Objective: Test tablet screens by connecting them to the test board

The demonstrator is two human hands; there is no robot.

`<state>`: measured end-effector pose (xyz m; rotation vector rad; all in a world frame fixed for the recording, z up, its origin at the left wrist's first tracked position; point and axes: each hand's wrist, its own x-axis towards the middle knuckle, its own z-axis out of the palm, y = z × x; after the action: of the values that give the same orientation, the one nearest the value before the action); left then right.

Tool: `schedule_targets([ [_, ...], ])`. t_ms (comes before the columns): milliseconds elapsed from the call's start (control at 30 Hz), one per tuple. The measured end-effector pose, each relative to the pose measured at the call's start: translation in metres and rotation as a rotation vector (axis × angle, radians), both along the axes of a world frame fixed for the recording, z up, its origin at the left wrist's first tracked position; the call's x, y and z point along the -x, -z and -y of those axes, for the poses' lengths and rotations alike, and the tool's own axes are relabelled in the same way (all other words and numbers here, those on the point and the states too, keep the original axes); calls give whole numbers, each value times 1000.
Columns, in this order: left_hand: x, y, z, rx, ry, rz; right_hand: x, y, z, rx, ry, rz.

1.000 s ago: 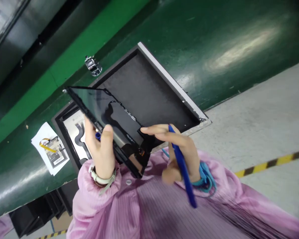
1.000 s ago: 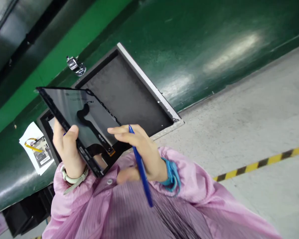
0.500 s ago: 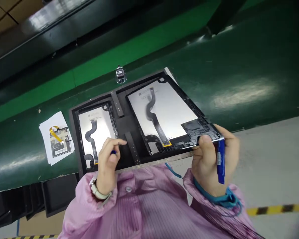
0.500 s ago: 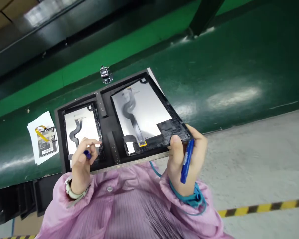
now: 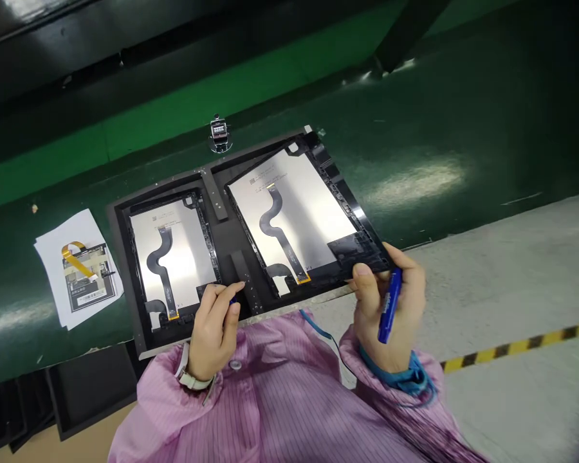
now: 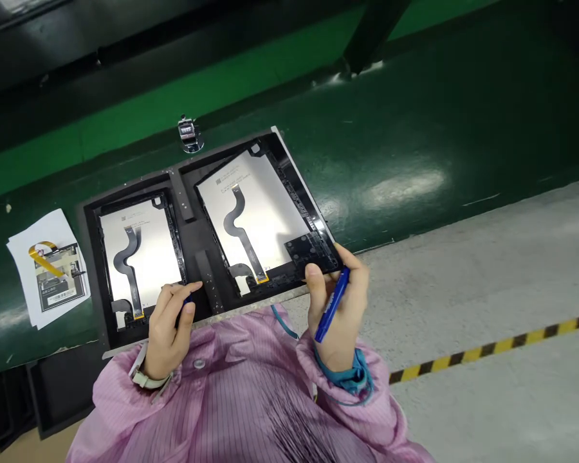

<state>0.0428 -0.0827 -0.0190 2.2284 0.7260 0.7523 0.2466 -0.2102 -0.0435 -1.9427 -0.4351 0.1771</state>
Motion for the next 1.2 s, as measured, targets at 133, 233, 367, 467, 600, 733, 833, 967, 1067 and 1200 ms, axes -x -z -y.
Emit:
schedule_targets([
  [133, 2, 6, 0, -56, 8, 37, -11, -9, 13, 310, -1, 192],
  [233, 4, 10, 1, -26, -12, 94, -16, -20, 14, 427, 33, 358],
  [367, 5, 7, 2, 13, 66, 189, -15, -35, 6, -84, 76, 253],
  [467, 2, -2, 6, 119, 178, 247, 2, -44, -6, -481, -221, -97],
  [600, -4, -13, 13, 284, 263, 267, 38, -46, -21, -644, -650, -581],
  [733, -5, -15, 16, 326, 266, 295, 58, -39, -27, -595, -654, -670],
  [833, -5, -13, 17, 329, 258, 302, 59, -36, -28, -575, -683, -557],
  [967, -6, -12, 18, 356, 212, 311, 55, -38, -30, -649, -621, -457],
  [1067, -7, -11, 19, 364, 196, 322, 55, -38, -29, -655, -628, -466],
  [1200, -7, -13, 24, 373, 266, 289, 63, -29, -23, -470, -705, -457],
])
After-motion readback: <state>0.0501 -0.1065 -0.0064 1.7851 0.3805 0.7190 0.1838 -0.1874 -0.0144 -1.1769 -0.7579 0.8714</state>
